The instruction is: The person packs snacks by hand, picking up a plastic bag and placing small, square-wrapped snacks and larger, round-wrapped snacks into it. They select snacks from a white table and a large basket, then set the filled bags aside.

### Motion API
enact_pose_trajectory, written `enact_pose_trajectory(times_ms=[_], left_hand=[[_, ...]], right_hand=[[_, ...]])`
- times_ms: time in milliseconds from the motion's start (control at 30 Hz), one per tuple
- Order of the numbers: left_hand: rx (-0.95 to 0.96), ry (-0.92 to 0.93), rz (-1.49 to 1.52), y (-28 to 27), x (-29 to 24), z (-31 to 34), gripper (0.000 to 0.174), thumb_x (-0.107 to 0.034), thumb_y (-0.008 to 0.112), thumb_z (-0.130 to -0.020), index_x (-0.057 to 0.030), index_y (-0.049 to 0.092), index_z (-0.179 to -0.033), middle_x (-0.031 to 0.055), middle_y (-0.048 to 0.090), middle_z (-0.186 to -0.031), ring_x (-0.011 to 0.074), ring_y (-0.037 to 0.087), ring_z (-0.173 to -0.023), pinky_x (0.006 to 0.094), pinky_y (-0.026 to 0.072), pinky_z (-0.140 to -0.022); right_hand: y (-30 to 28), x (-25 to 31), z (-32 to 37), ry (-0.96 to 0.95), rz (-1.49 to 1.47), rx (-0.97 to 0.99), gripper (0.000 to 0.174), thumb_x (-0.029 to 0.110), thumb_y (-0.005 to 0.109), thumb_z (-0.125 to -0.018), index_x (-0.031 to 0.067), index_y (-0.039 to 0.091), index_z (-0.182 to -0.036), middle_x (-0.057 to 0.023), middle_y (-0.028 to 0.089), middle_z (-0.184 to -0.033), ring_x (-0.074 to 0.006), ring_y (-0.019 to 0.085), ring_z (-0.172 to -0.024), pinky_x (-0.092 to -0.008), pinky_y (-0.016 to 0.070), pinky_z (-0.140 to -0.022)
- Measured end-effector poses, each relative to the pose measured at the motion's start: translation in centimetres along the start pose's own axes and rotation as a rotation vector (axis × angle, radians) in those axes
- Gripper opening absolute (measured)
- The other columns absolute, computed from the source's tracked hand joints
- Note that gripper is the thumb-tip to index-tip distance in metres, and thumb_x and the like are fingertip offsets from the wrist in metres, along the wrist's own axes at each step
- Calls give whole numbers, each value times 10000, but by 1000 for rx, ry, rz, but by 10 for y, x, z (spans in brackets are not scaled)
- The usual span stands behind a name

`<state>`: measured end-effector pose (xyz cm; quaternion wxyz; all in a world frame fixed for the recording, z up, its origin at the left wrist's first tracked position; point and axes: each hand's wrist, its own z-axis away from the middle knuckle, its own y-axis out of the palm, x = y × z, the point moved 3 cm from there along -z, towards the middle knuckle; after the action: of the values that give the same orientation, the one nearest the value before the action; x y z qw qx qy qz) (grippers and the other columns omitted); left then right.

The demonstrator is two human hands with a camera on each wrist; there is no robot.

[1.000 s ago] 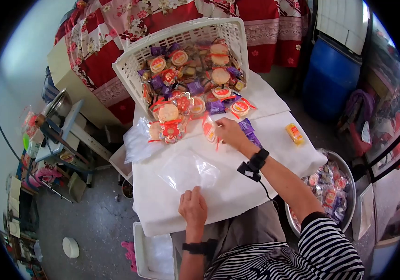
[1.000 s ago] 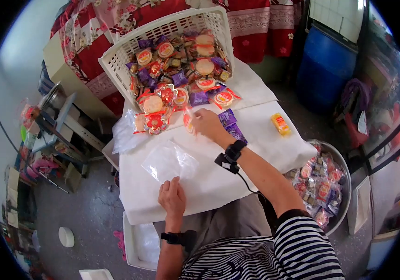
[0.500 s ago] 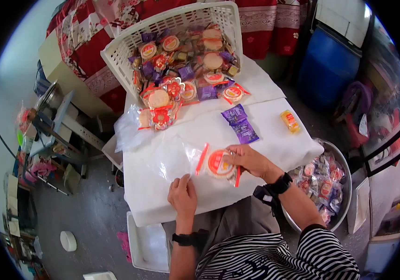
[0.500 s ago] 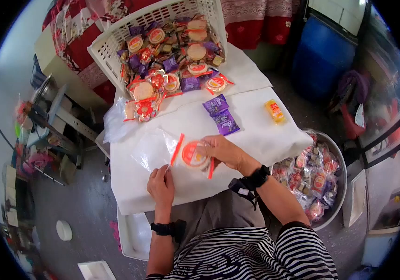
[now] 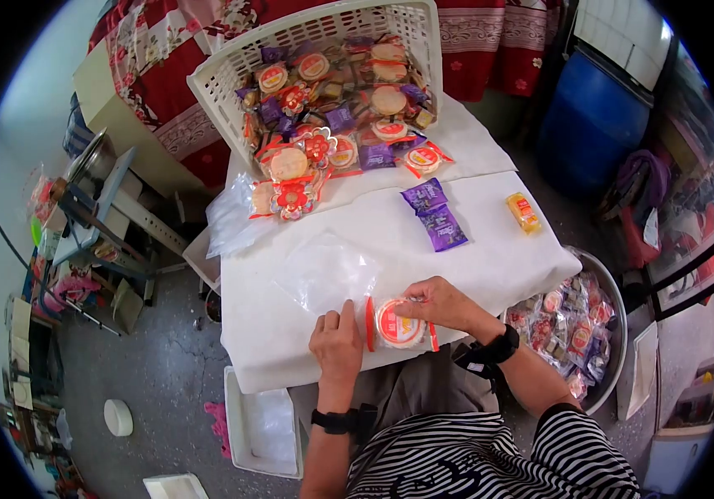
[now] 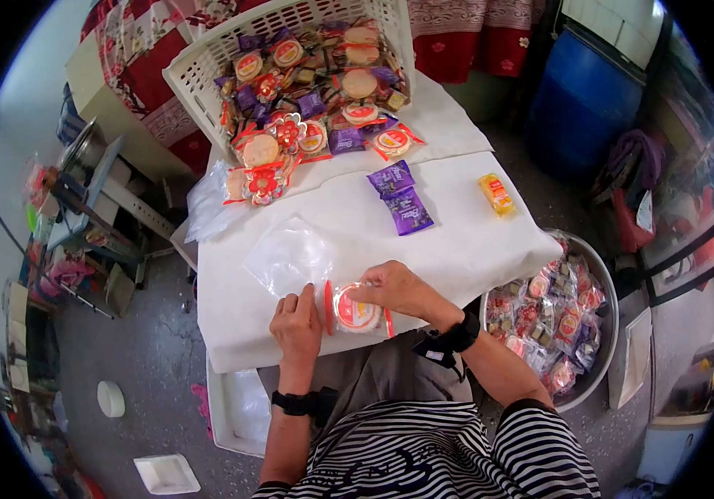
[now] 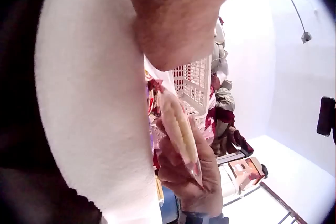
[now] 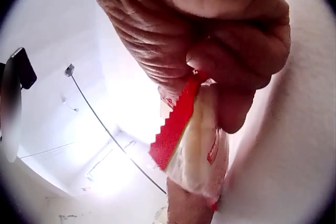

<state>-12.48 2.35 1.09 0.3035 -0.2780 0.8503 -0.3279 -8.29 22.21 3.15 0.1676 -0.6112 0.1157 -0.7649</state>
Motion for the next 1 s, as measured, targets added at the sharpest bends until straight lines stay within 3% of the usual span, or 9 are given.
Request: enact_pose_trajectory(times_ms=[133,333,433,533,600,733,800,933,1000], left_hand=[[13,16,24,-1,1,-1,267,-25,607,-773,-36,646,-1037,108,540,-740,296,566,-681,399,466,-584],[-9,6,77,0,-3,-2,243,-35,609,-785,-41,655,-1024,104,543,-732,293,577,-691,402,467,-585],[24,48,64,-6,-8,-3,253,-36,605,-788,-40,653,-1036,102,545,-745,293,570,-682,401,467,-583],[67,78,34,-4,-11,-2,275,-37,603,-789,-34,649,-1060,101,539,-750,291,561,-675,400,466,-582],[56,79,41,-2,-12,-3,286,-34,601,-789,-31,646,-1072,101,535,-750,289,558,-675,399,466,-583],[25,71,46,-1,-10,-6,313,-28,601,-787,-25,639,-1098,103,528,-749,286,556,-684,398,465,-588],[32,74,48,-2,-10,-7,321,-26,600,-788,-26,637,-1107,106,533,-758,288,556,-687,396,467,-591],[19,121,52,3,-14,-7,338,-28,597,-794,-27,631,-1130,114,546,-785,297,559,-700,392,472,-601],[9,141,83,6,-17,-9,359,-22,604,-785,-29,621,-1143,110,539,-786,294,554,-696,391,471,-599]], right_hand=[[0,3,5,-46,-103,105,329,277,690,-867,-40,690,-957,-29,670,-771,-55,541,-682,-244,469,-633],[-1,-3,-8,5,65,134,339,281,714,-847,-39,695,-956,-26,674,-758,-59,547,-680,-235,466,-633],[1,-2,-11,-27,-109,77,357,294,721,-841,-51,689,-927,-21,653,-712,-54,539,-665,-224,457,-606],[0,-7,-10,153,-281,-89,362,272,713,-851,-62,653,-978,-22,631,-718,-45,524,-650,-217,444,-570],[4,-15,-11,-21,-438,-252,347,236,698,-863,-57,602,-1023,-28,616,-754,-40,519,-636,-212,432,-523],[15,-18,-2,18,-449,-314,294,176,658,-884,-55,568,-1042,-38,618,-810,-52,541,-644,-215,441,-506],[18,-20,2,-98,-416,-555,235,133,628,-889,-60,561,-1003,-45,617,-805,-66,552,-643,-218,454,-501],[39,-21,-2,-45,-491,-651,203,98,630,-866,-40,577,-1006,-101,638,-802,-126,623,-703,-276,511,-567],[55,-19,-14,-202,-408,-513,225,58,610,-856,-21,562,-1060,-121,638,-867,-187,653,-777,-300,528,-636]])
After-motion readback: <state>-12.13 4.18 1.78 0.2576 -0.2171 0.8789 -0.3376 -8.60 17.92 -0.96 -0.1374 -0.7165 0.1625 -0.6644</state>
